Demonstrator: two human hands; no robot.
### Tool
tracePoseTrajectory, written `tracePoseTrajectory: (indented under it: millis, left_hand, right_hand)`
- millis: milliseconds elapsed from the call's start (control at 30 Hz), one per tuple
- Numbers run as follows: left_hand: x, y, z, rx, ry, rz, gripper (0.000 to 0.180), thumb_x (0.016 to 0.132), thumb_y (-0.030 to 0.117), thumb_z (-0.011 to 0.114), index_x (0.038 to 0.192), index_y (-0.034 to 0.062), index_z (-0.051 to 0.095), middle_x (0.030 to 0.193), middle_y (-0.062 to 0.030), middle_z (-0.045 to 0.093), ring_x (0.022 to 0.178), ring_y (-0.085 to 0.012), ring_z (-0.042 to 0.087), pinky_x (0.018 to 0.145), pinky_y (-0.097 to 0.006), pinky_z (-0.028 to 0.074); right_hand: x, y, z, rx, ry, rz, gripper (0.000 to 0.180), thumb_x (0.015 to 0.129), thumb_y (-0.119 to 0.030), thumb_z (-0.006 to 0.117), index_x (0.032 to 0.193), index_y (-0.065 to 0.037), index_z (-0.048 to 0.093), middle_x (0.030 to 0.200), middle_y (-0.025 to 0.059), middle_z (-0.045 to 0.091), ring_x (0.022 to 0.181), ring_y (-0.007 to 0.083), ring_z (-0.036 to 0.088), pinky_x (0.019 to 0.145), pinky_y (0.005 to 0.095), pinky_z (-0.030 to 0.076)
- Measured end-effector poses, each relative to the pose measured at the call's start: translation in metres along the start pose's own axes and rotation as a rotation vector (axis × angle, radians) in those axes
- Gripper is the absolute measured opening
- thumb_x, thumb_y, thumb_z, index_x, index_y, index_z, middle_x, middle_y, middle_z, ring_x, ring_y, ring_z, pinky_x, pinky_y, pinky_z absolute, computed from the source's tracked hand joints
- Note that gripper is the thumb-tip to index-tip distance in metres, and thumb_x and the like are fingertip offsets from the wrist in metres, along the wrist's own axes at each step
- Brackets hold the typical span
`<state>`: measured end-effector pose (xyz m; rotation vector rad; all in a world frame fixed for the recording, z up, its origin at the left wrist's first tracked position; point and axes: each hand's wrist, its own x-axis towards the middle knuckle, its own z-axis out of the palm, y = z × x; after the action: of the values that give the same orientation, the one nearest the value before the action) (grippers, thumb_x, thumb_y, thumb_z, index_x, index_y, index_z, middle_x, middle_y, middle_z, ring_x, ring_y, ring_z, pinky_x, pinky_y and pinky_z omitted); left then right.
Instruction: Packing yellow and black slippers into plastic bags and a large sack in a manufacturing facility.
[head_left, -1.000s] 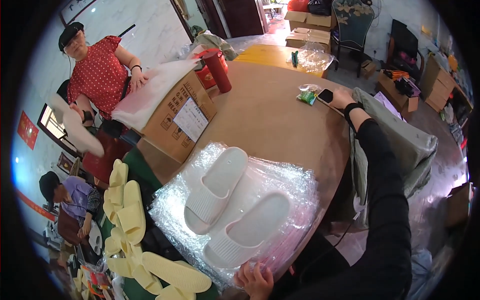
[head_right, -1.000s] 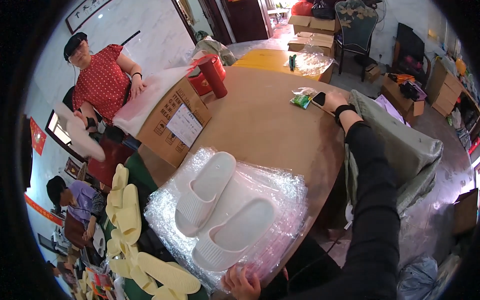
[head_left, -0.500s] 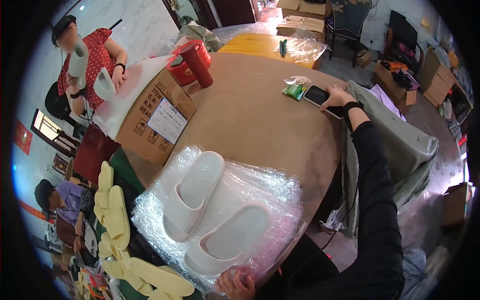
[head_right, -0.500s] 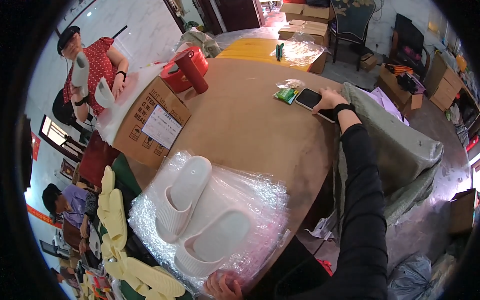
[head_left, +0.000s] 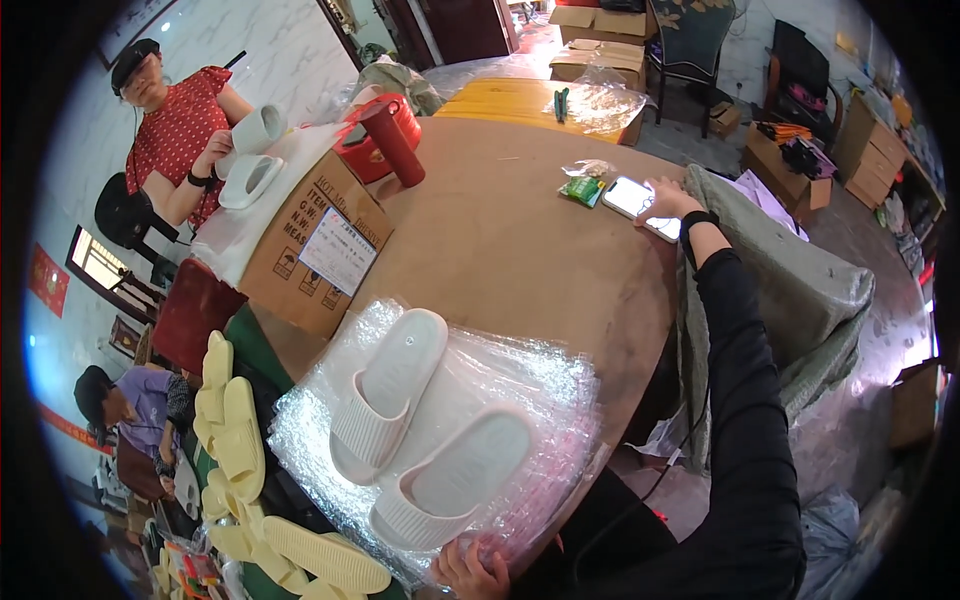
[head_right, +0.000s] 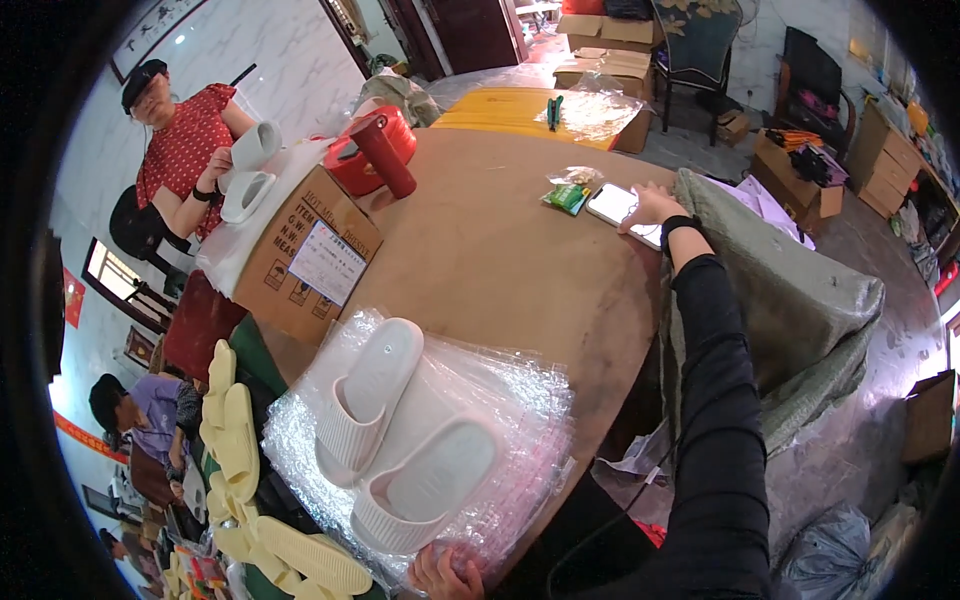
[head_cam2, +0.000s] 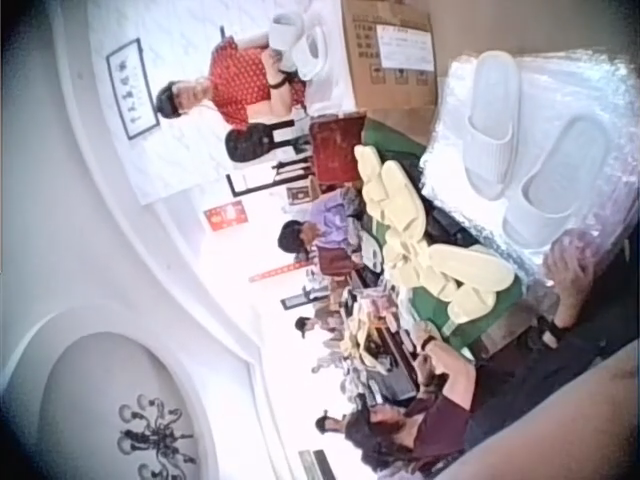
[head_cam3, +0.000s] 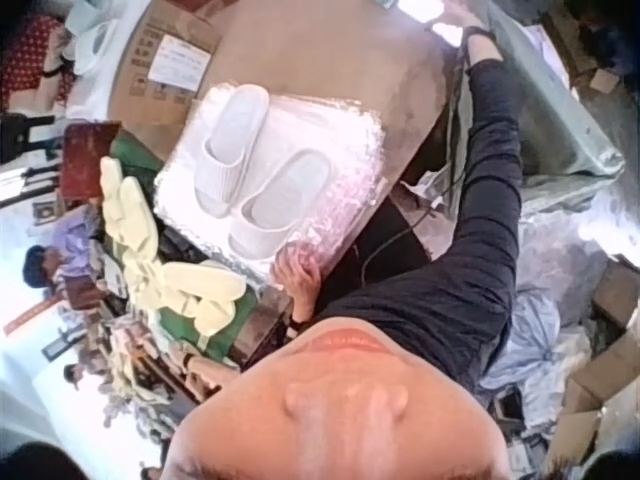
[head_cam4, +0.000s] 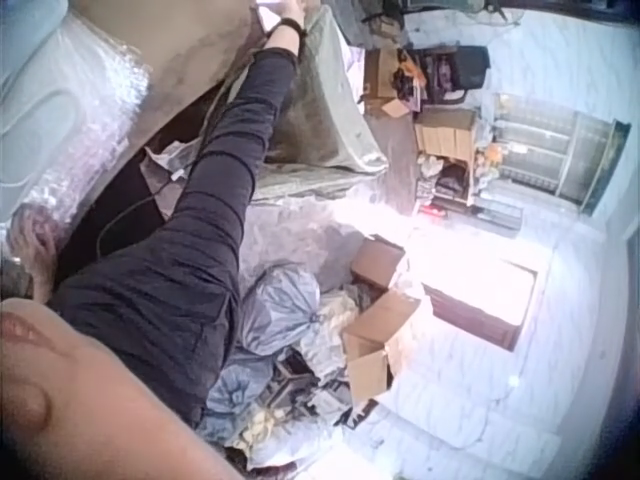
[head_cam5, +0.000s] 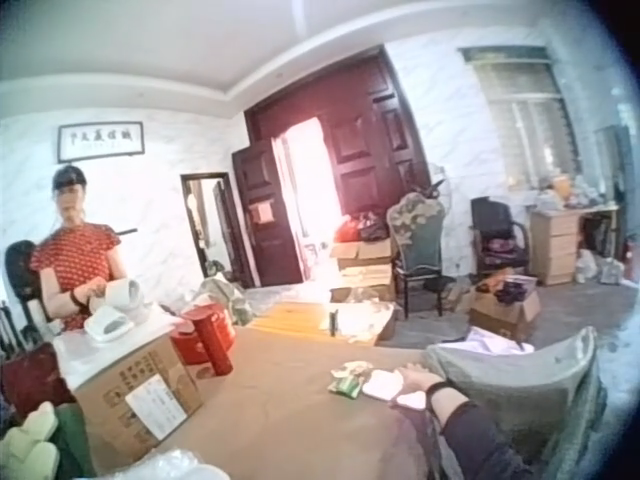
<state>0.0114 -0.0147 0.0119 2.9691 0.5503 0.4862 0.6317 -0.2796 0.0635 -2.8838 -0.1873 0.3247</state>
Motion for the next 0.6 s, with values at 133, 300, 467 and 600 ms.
tracePoseTrajectory:
  millis: [133, 300, 467, 600]
  left_hand:
    - [-0.001, 0.001, 0.002, 0.012, 0.01, 0.001, 0.045, 0.082, 0.03, 0.063, 0.119, 0.0062, 0.055, 0.121, -0.02, 0.053, 0.117, -0.0392, 0.047, 0.101, -0.055, 0.03]
    - [0.0, 0.003, 0.007, -0.01, 0.041, -0.023, 0.047, 0.082, 0.031, 0.063, 0.12, 0.0056, 0.055, 0.121, -0.0205, 0.052, 0.116, -0.0398, 0.046, 0.101, -0.055, 0.03]
    - [0.002, -0.001, 0.002, 0.027, 0.083, 0.028, 0.049, 0.083, 0.032, 0.063, 0.124, 0.0055, 0.054, 0.122, -0.0213, 0.052, 0.117, -0.0407, 0.046, 0.1, -0.056, 0.031]
    - [-0.011, -0.014, 0.017, 0.032, 0.097, 0.061, 0.05, 0.083, 0.032, 0.064, 0.124, 0.0049, 0.055, 0.123, -0.0226, 0.052, 0.116, -0.0416, 0.046, 0.099, -0.058, 0.031]
  right_hand:
    - [0.002, 0.002, 0.0, 0.004, 0.002, -0.024, 0.103, 0.055, -0.046, 0.083, 0.141, -0.01, 0.039, 0.145, 0.0202, 0.034, 0.137, 0.0395, 0.026, 0.11, 0.0506, 0.029]
    - [0.003, 0.006, 0.005, 0.019, 0.066, -0.012, 0.102, 0.054, -0.042, 0.085, 0.14, -0.011, 0.041, 0.143, 0.0203, 0.037, 0.135, 0.0398, 0.029, 0.108, 0.0503, 0.031]
    - [-0.021, -0.026, 0.019, -0.067, 0.32, -0.039, 0.094, 0.062, -0.035, 0.083, 0.139, -0.009, 0.037, 0.129, 0.0179, 0.049, 0.117, 0.0394, 0.049, 0.097, 0.0476, 0.043]
    - [-0.063, -0.07, 0.037, 0.172, 0.444, -0.406, 0.069, 0.076, -0.028, 0.073, 0.134, -0.007, 0.042, 0.125, 0.0206, 0.051, 0.116, 0.0383, 0.05, 0.096, 0.0481, 0.042]
